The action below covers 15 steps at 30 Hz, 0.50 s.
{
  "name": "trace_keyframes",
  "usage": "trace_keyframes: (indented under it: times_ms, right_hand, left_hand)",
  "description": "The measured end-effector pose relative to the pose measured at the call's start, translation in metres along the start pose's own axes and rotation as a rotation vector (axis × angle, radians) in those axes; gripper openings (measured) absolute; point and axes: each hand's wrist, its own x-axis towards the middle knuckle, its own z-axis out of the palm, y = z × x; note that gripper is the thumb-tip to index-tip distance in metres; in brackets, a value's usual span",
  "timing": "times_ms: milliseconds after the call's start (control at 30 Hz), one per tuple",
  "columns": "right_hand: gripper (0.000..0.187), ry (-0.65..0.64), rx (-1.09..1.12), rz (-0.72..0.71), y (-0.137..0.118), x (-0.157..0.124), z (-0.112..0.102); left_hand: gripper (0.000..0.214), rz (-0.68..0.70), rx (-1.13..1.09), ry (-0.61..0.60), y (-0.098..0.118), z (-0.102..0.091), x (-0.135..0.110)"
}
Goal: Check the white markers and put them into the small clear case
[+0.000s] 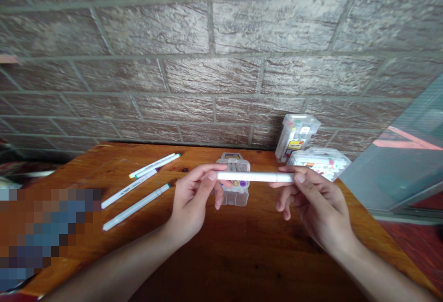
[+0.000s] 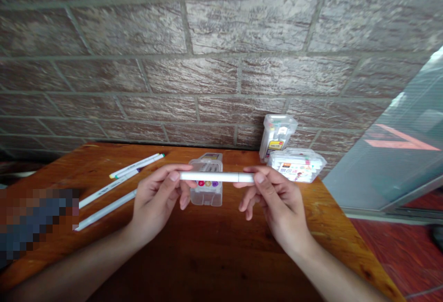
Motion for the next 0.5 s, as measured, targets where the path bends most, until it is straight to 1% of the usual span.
trace_keyframes:
  times_ms: [233, 400, 500]
  right_hand:
    - [0.016, 0.034, -0.146, -0.032, -0.001, -0.002, 0.002]
    - [0.019, 0.107, -0.206, -0.007, -0.002, -0.004, 0.007]
    - [0.023, 0.108, -0.255, -0.003, -0.002, -0.005, 0.009]
  left_hand:
    - [0.022, -0.019, 0.111, 0.041, 0.008, 0.006, 0.001]
    - [0.017, -0.014, 0.199, 0.059, 0.010, 0.008, 0.002]
    - [0.015, -0.008, 0.221, 0.066, 0.010, 0.008, 0.002]
